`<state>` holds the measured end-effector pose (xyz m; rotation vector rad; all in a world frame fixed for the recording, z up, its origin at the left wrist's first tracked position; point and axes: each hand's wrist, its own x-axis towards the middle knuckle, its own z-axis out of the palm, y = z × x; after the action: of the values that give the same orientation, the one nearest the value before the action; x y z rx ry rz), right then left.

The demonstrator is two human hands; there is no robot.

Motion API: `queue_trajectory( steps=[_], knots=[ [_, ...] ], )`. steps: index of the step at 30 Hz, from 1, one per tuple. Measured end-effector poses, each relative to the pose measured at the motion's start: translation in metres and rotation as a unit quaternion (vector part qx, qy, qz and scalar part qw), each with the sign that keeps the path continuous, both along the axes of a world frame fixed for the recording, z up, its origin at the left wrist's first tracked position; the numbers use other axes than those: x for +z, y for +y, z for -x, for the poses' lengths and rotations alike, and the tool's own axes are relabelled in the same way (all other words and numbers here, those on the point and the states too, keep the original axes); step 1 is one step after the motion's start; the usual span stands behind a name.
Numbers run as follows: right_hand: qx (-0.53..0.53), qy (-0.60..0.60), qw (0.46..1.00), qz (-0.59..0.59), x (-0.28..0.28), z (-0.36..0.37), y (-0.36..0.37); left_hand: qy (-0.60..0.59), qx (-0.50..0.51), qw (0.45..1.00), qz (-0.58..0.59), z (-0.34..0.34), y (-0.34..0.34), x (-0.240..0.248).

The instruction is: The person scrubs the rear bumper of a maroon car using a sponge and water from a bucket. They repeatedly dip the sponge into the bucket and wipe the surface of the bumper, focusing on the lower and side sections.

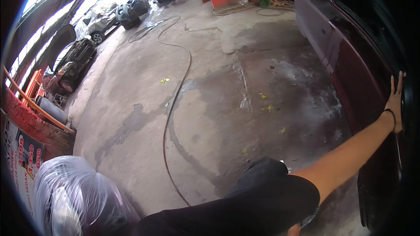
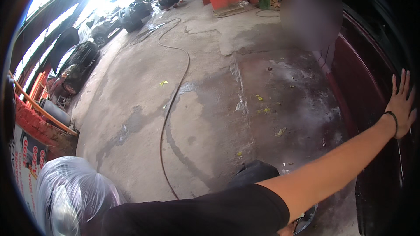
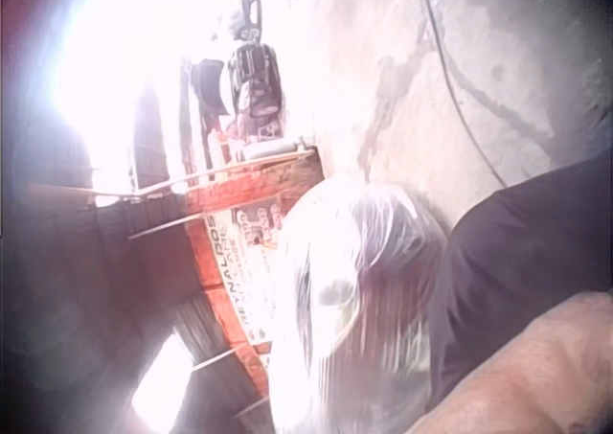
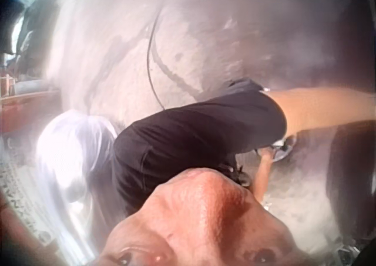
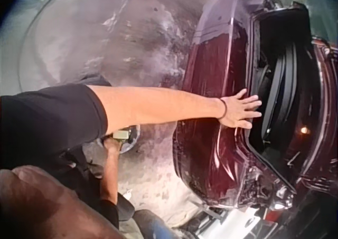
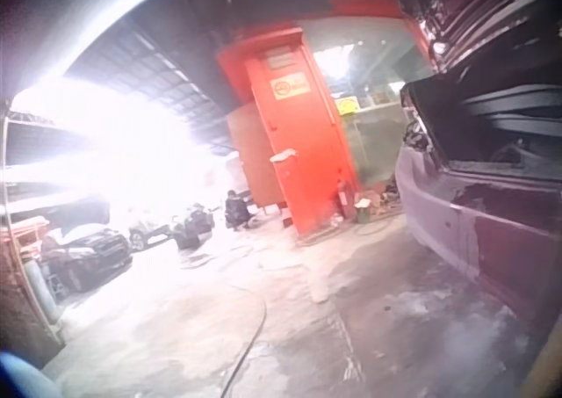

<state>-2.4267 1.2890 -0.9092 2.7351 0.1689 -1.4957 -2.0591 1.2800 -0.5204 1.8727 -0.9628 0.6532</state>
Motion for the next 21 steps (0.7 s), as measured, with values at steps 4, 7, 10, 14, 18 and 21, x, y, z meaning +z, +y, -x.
queue_trajectory(
  steps=[4, 7, 10, 14, 18, 21],
  knots=[
    [0.007, 0.009, 1.000, 0.009, -0.013, 0.018, -0.020, 0.006, -0.067, 0.997, 0.027, 0.068, 0.048, -0.046],
    [0.019, -0.007, 1.000, -0.009, -0.031, 0.020, -0.023, 0.121, -0.027, 0.992, -0.023, 0.180, 0.122, -0.166],
    [0.049, 0.021, 0.998, -0.027, -0.029, 0.010, -0.034, 0.306, 0.006, 0.936, -0.173, 0.277, 0.133, -0.307],
    [0.146, 0.007, 0.988, -0.044, -0.065, 0.002, -0.072, 0.485, 0.064, 0.740, -0.461, 0.328, 0.130, -0.359],
    [0.251, 0.084, 0.964, 0.018, -0.055, -0.012, -0.057, 0.461, 0.151, 0.681, -0.549, 0.349, 0.138, -0.425],
    [0.212, 0.059, 0.975, 0.003, -0.041, -0.002, -0.070, 0.506, 0.140, 0.657, -0.540, 0.352, 0.108, -0.410]
  ],
)
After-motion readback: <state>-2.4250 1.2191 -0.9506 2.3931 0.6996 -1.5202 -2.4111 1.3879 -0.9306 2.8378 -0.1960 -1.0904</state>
